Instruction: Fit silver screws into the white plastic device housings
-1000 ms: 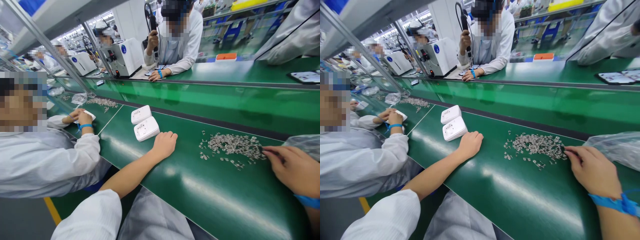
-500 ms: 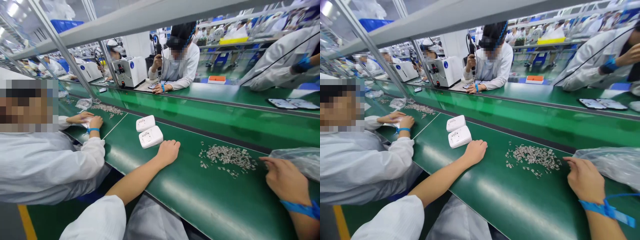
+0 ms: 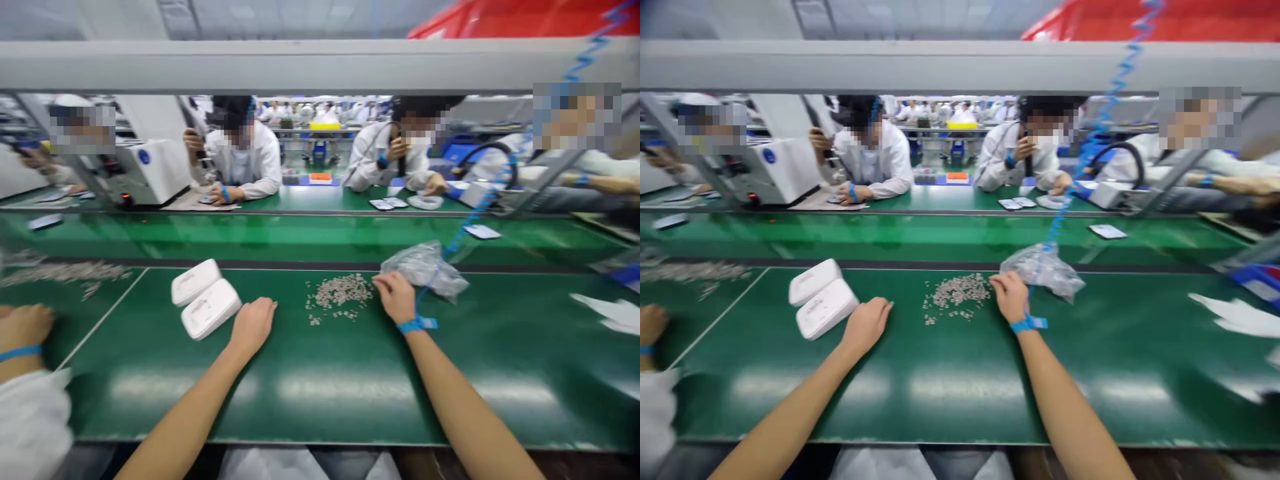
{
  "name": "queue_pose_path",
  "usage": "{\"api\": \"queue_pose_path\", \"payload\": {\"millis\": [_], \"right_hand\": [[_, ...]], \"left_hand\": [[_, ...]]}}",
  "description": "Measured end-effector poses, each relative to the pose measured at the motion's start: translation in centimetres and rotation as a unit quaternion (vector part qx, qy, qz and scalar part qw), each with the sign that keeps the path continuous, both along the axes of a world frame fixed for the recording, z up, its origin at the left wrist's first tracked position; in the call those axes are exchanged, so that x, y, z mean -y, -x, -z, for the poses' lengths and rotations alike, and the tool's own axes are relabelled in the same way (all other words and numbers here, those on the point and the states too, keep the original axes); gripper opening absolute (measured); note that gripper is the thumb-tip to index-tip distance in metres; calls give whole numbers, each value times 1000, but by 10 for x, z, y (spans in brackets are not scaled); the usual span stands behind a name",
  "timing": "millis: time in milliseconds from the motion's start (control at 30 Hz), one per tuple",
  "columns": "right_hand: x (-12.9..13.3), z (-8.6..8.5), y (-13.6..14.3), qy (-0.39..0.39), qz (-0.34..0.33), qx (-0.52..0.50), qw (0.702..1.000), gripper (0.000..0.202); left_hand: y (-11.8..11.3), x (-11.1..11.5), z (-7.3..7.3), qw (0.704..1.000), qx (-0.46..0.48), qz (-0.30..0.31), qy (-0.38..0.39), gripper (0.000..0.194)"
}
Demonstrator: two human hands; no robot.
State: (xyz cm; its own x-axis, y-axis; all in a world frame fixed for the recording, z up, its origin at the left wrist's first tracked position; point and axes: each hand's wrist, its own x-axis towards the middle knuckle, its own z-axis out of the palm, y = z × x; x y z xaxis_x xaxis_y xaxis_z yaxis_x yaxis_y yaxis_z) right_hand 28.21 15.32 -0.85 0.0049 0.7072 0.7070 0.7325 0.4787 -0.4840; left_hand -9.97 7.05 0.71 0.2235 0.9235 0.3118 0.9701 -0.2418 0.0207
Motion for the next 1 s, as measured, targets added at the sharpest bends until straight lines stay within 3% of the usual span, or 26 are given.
{"api": "queue_pose_path", "payload": {"millis": [333,533,667,1000], "right_hand": [[-2,6,5,55,-22,-61,996,21],[0,1,13,70,-22,-113,991,22],[2,-1,12,75,-14,-142,987,20],[-9,5,8,100,20,-189,977,16]], "left_hand": [[6,-7,0,999,12,33,4,37],[-9,-50,-6,984,167,53,31,31],[-10,-73,-5,973,228,30,20,31],[-1,-69,-1,950,308,-21,44,29]]}}
